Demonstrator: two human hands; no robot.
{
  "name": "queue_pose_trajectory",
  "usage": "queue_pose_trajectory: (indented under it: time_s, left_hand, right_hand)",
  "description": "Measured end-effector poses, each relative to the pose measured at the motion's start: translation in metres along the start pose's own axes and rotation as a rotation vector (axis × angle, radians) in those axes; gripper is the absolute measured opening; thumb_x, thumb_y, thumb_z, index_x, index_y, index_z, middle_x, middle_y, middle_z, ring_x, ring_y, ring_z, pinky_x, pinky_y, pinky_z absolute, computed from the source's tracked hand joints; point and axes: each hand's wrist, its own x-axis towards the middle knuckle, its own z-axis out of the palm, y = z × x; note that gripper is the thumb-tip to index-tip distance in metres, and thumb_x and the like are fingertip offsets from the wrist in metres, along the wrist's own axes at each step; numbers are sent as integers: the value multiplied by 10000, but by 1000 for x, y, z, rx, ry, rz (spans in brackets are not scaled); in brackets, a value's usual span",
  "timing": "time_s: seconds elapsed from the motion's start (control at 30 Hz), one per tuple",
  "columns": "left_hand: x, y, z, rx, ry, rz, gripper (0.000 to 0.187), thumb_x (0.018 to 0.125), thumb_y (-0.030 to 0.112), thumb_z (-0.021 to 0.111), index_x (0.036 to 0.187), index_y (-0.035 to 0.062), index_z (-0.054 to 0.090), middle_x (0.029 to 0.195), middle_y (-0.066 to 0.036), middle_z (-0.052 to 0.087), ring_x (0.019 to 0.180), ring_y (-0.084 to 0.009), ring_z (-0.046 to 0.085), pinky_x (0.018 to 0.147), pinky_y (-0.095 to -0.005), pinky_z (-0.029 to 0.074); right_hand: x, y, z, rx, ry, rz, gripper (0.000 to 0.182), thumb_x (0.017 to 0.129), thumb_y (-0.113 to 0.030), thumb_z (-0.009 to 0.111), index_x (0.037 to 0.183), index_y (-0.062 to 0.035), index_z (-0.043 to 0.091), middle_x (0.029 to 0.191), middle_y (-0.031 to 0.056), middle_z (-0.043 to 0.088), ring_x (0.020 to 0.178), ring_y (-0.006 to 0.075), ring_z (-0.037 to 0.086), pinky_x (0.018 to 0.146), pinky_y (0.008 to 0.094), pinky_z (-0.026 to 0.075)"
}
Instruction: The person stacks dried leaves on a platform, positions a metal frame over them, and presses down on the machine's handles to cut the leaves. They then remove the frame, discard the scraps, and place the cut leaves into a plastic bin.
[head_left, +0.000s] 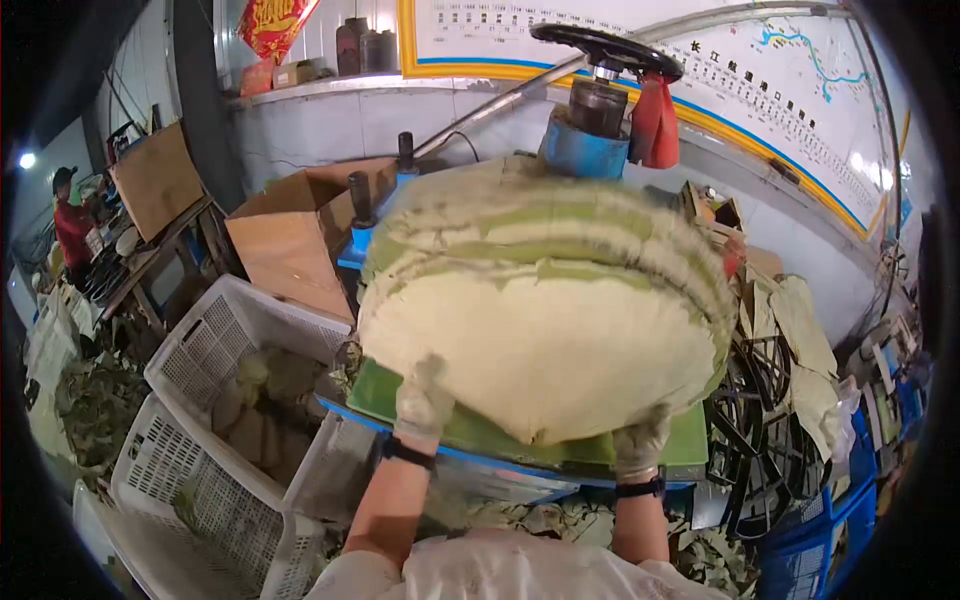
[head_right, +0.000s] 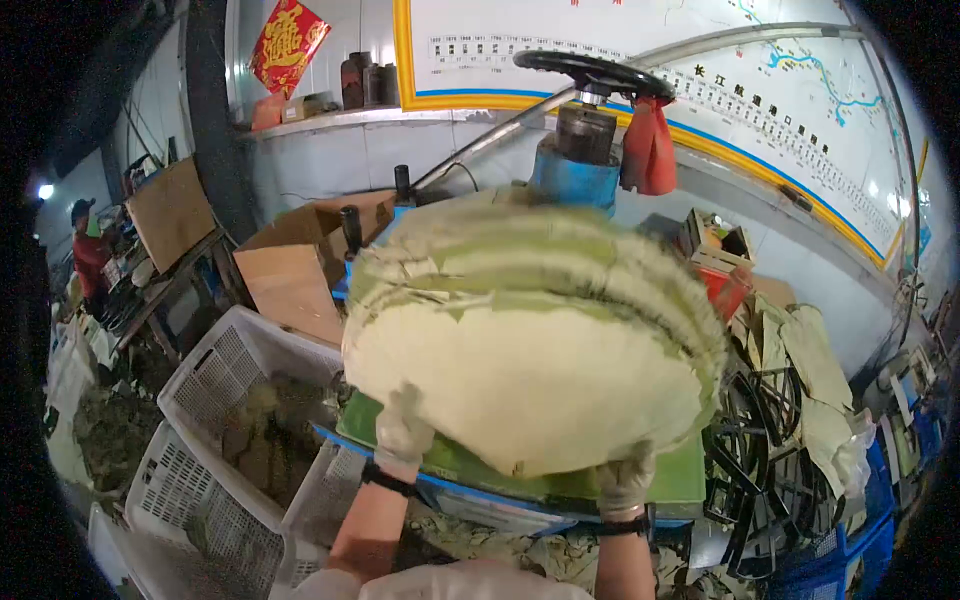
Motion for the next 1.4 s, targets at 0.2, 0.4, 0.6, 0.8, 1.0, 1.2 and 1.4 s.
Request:
queue_pose_trajectory:
  time_s: [0.2,0.4,0.6,0.8,1.0,1.2,1.4]
  left_hand:
    - [9,9,13,-116,-142,-10,523,884,160,625,1383,27,545,1352,-155,605,1234,-361,597,1085,-521,494]
    - [9,13,-19,-50,-203,28,511,962,252,649,1402,26,523,1355,-142,608,1274,-334,579,1092,-518,484]
    - [10,12,-7,21,-127,45,575,954,269,700,1429,21,491,1390,-113,582,1278,-321,563,1112,-504,462]
    - [-7,5,-18,-20,-100,49,631,929,282,742,1457,55,483,1410,-115,570,1297,-326,549,1123,-500,452]
    - [6,12,-22,101,-100,22,751,952,420,707,1504,4,415,1491,-141,511,1336,-368,502,1142,-533,402]
    - [-15,-6,-18,-53,-104,44,636,940,369,707,1453,62,489,1437,-116,568,1303,-350,541,1137,-511,426]
    - [-2,17,-25,267,-243,16,315,1021,159,567,1303,18,574,1311,-119,647,1144,-191,626,968,-328,526]
  right_hand:
    - [13,-11,9,-158,41,-50,631,987,-450,654,1480,-87,501,1463,73,575,1321,287,545,1152,494,408]
    - [9,-2,6,25,28,-79,703,914,-522,723,1449,-108,532,1414,50,609,1263,273,584,1058,457,501]
    - [15,-3,-13,53,139,-24,648,944,-491,696,1472,-155,529,1459,38,592,1331,274,539,1126,520,424]
    - [-2,0,5,-16,77,29,723,932,-526,697,1515,-163,470,1495,67,540,1346,318,512,1153,539,387]
    - [8,-5,7,38,106,42,787,881,-529,751,1512,-154,468,1515,56,525,1371,317,482,1162,550,370]
    - [-10,8,26,-47,79,0,663,906,-500,737,1441,-150,559,1454,46,584,1346,308,510,1147,533,387]
    - [-3,-5,30,138,91,51,516,958,-454,693,1362,-144,617,1346,56,657,1247,278,593,1107,486,448]
